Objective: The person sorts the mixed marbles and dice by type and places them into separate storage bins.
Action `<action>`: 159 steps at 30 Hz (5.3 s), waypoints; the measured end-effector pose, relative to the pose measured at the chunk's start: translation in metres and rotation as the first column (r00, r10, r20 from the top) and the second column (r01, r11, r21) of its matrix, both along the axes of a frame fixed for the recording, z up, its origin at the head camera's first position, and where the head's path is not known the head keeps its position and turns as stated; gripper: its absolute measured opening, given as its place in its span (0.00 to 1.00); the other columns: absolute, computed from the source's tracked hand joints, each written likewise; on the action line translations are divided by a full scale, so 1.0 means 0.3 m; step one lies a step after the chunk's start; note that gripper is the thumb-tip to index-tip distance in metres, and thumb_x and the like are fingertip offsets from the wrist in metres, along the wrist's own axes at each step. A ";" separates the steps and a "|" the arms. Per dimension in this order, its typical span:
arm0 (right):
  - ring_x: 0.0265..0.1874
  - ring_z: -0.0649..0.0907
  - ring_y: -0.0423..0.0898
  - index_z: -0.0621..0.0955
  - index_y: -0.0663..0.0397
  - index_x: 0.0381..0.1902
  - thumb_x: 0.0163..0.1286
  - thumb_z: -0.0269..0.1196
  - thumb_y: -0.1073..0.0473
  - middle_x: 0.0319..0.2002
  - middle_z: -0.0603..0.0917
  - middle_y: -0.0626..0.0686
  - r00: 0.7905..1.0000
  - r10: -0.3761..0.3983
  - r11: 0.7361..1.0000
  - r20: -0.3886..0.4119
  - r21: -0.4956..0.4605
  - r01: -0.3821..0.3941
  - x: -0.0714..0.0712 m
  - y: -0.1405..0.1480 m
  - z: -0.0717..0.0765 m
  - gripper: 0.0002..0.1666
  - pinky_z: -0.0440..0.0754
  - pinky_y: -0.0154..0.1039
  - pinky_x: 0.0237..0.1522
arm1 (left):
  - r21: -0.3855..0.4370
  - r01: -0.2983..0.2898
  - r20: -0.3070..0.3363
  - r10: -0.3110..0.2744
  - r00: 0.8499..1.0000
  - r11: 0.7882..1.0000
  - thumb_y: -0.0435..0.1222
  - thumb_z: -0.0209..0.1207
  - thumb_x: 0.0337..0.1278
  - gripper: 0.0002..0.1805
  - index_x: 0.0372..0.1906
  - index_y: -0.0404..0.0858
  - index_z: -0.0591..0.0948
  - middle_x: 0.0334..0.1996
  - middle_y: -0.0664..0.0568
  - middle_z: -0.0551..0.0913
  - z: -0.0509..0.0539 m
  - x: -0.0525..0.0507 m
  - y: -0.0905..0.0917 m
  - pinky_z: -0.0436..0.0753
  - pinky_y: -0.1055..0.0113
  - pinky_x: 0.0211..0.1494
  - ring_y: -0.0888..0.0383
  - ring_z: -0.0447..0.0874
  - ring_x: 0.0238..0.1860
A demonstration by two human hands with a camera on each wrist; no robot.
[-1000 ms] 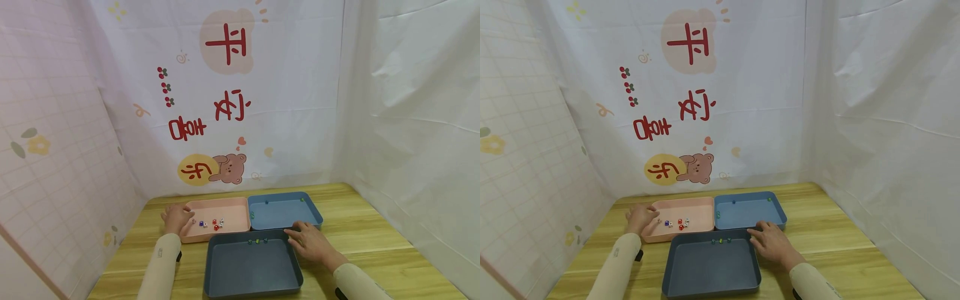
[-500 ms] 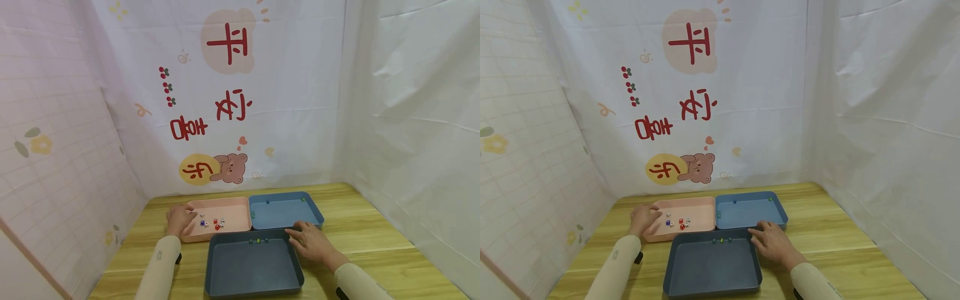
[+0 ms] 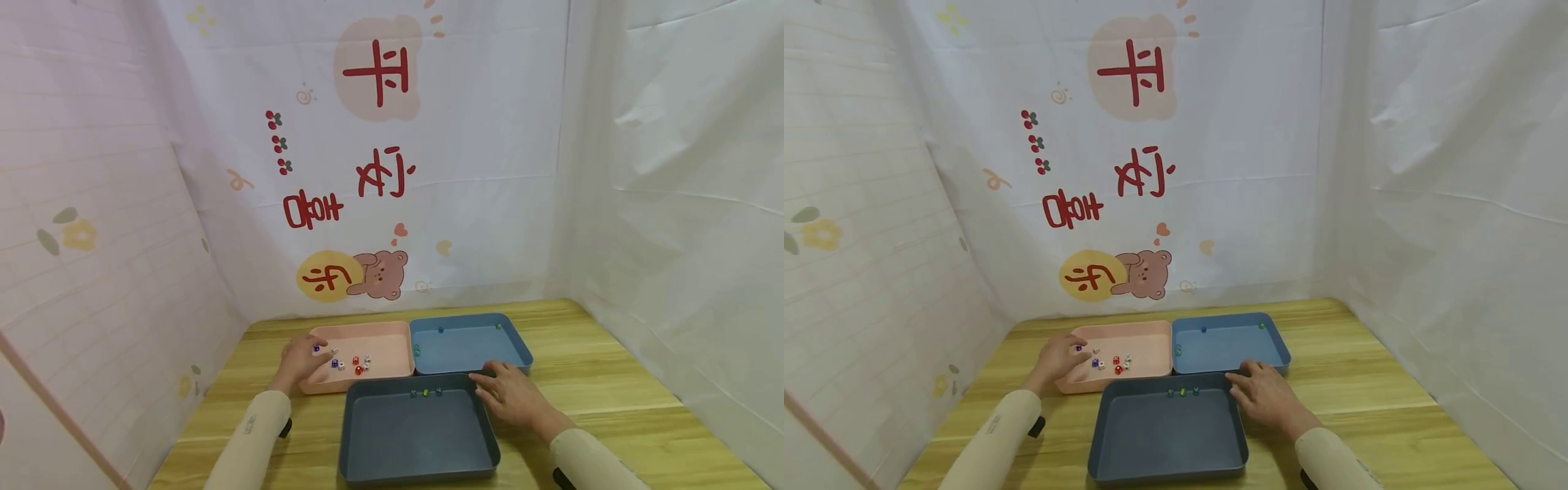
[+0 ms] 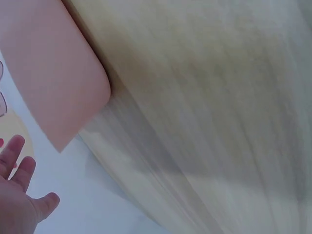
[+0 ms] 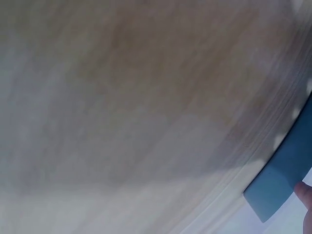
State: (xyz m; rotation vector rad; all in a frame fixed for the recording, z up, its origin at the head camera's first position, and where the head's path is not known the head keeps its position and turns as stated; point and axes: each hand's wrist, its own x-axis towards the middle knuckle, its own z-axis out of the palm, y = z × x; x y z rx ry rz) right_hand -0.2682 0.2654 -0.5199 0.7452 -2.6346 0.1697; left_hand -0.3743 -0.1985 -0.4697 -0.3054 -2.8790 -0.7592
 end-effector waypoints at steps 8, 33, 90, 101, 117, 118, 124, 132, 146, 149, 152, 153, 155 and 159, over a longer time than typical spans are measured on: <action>0.47 0.79 0.58 0.82 0.46 0.60 0.75 0.58 0.47 0.52 0.78 0.58 1.000 0.013 1.000 0.010 0.003 -0.013 0.004 0.002 0.013 0.21 0.78 0.58 0.47 | -0.018 0.115 -0.034 -0.115 0.993 0.993 0.41 0.67 0.59 0.21 0.55 0.35 0.83 0.60 0.34 0.75 0.003 0.051 0.018 0.58 0.34 0.66 0.35 0.68 0.64; 0.53 0.79 0.62 0.84 0.44 0.58 0.72 0.61 0.44 0.58 0.77 0.60 0.999 -0.043 0.991 0.030 -0.125 0.046 -0.003 -0.028 0.039 0.21 0.66 0.73 0.56 | -0.103 0.428 -0.029 -0.433 0.901 0.898 0.53 0.65 0.59 0.38 0.67 0.33 0.74 0.68 0.33 0.67 -0.044 0.248 0.031 0.50 0.31 0.68 0.34 0.61 0.70; 0.63 0.72 0.61 0.89 0.35 0.32 0.57 0.74 0.46 0.59 0.79 0.57 0.972 -0.027 0.994 0.234 -0.097 0.051 -0.112 -0.250 0.018 0.06 0.52 0.77 0.61 | -0.352 0.395 -0.095 -0.452 0.887 0.848 0.52 0.56 0.69 0.29 0.66 0.39 0.77 0.61 0.39 0.71 -0.076 0.320 0.040 0.60 0.34 0.67 0.41 0.67 0.64; 0.62 0.73 0.61 0.88 0.33 0.28 0.57 0.74 0.47 0.57 0.80 0.57 0.976 -0.039 0.990 0.215 -0.125 0.067 -0.115 -0.262 0.012 0.03 0.53 0.77 0.61 | -0.367 0.396 -0.082 -0.453 0.888 0.842 0.56 0.53 0.70 0.31 0.67 0.41 0.76 0.62 0.41 0.71 -0.085 0.306 0.035 0.62 0.40 0.68 0.44 0.67 0.65; 0.61 0.74 0.64 0.89 0.37 0.32 0.61 0.72 0.48 0.61 0.78 0.61 0.961 0.005 0.939 0.276 -0.333 0.091 -0.137 -0.223 0.066 0.04 0.54 0.75 0.62 | -0.355 0.396 -0.082 -0.450 0.889 0.847 0.57 0.52 0.70 0.32 0.68 0.41 0.75 0.63 0.40 0.70 -0.102 0.300 0.028 0.66 0.46 0.67 0.45 0.66 0.65; 0.62 0.73 0.65 0.89 0.38 0.32 0.62 0.71 0.48 0.61 0.77 0.61 0.956 0.005 0.930 0.292 -0.352 0.103 -0.144 -0.218 0.072 0.04 0.56 0.74 0.62 | -0.353 0.395 -0.081 -0.449 0.890 0.848 0.57 0.52 0.70 0.32 0.68 0.42 0.75 0.63 0.40 0.70 -0.103 0.299 0.027 0.66 0.46 0.67 0.45 0.66 0.65; 0.63 0.70 0.69 0.89 0.47 0.38 0.67 0.68 0.52 0.65 0.73 0.66 0.929 0.006 0.874 0.370 -0.454 0.175 -0.184 -0.179 0.116 0.07 0.72 0.64 0.58 | -0.353 0.394 -0.076 -0.446 0.892 0.849 0.58 0.51 0.70 0.32 0.68 0.42 0.75 0.64 0.40 0.69 -0.108 0.296 0.023 0.66 0.46 0.67 0.45 0.66 0.66; 0.62 0.71 0.71 0.87 0.60 0.45 0.71 0.64 0.55 0.61 0.73 0.73 0.930 -0.095 0.843 0.354 -0.468 0.264 -0.246 -0.113 0.136 0.15 0.72 0.65 0.56 | -0.346 0.395 -0.093 -0.451 0.888 0.851 0.60 0.49 0.70 0.34 0.68 0.42 0.75 0.64 0.40 0.69 -0.110 0.295 0.021 0.66 0.45 0.67 0.45 0.65 0.66; 0.42 0.83 0.62 0.86 0.53 0.54 0.71 0.62 0.47 0.53 0.83 0.63 0.903 -0.249 0.833 0.350 -0.399 0.384 -0.307 -0.087 0.087 0.21 0.78 0.56 0.34 | -0.345 0.407 -0.094 -0.462 0.882 0.846 0.63 0.45 0.70 0.35 0.68 0.42 0.75 0.63 0.41 0.69 -0.111 0.296 0.020 0.67 0.45 0.66 0.45 0.65 0.66; 0.48 0.81 0.66 0.83 0.56 0.58 0.74 0.60 0.50 0.57 0.79 0.68 0.912 -0.239 0.840 0.334 -0.399 0.366 -0.308 -0.082 0.094 0.22 0.78 0.58 0.37 | -0.344 0.402 -0.081 -0.453 0.888 0.849 0.63 0.45 0.70 0.36 0.68 0.43 0.75 0.64 0.43 0.69 -0.111 0.298 0.024 0.66 0.46 0.67 0.46 0.64 0.66; 0.54 0.78 0.68 0.83 0.57 0.57 0.74 0.59 0.51 0.59 0.77 0.69 0.918 -0.237 0.850 0.316 -0.390 0.354 -0.305 -0.072 0.104 0.21 0.78 0.62 0.43 | -0.346 0.391 -0.065 -0.438 0.897 0.853 0.63 0.45 0.69 0.36 0.69 0.44 0.74 0.64 0.45 0.68 -0.111 0.297 0.026 0.65 0.47 0.68 0.47 0.64 0.66; 0.55 0.77 0.69 0.84 0.57 0.56 0.74 0.59 0.51 0.59 0.77 0.70 0.919 -0.235 0.853 0.316 -0.387 0.351 -0.304 -0.069 0.107 0.21 0.77 0.63 0.45 | -0.346 0.388 -0.060 -0.433 0.899 0.854 0.63 0.46 0.69 0.36 0.69 0.44 0.74 0.64 0.45 0.68 -0.110 0.297 0.026 0.65 0.48 0.69 0.47 0.63 0.67; 0.56 0.76 0.69 0.84 0.57 0.56 0.74 0.60 0.51 0.60 0.77 0.70 0.921 -0.217 0.853 0.324 -0.396 0.340 -0.300 -0.064 0.111 0.20 0.75 0.65 0.49 | -0.344 0.385 -0.056 -0.428 0.902 0.856 0.62 0.47 0.69 0.35 0.69 0.45 0.74 0.65 0.45 0.68 -0.111 0.297 0.026 0.64 0.48 0.69 0.47 0.63 0.67; 0.58 0.74 0.70 0.84 0.59 0.55 0.74 0.60 0.52 0.60 0.75 0.71 0.930 -0.142 0.850 0.338 -0.441 0.289 -0.295 -0.067 0.111 0.20 0.73 0.66 0.54 | -0.339 0.381 -0.055 -0.422 0.905 0.860 0.61 0.49 0.69 0.34 0.69 0.45 0.74 0.65 0.45 0.68 -0.114 0.298 0.023 0.64 0.48 0.70 0.47 0.63 0.67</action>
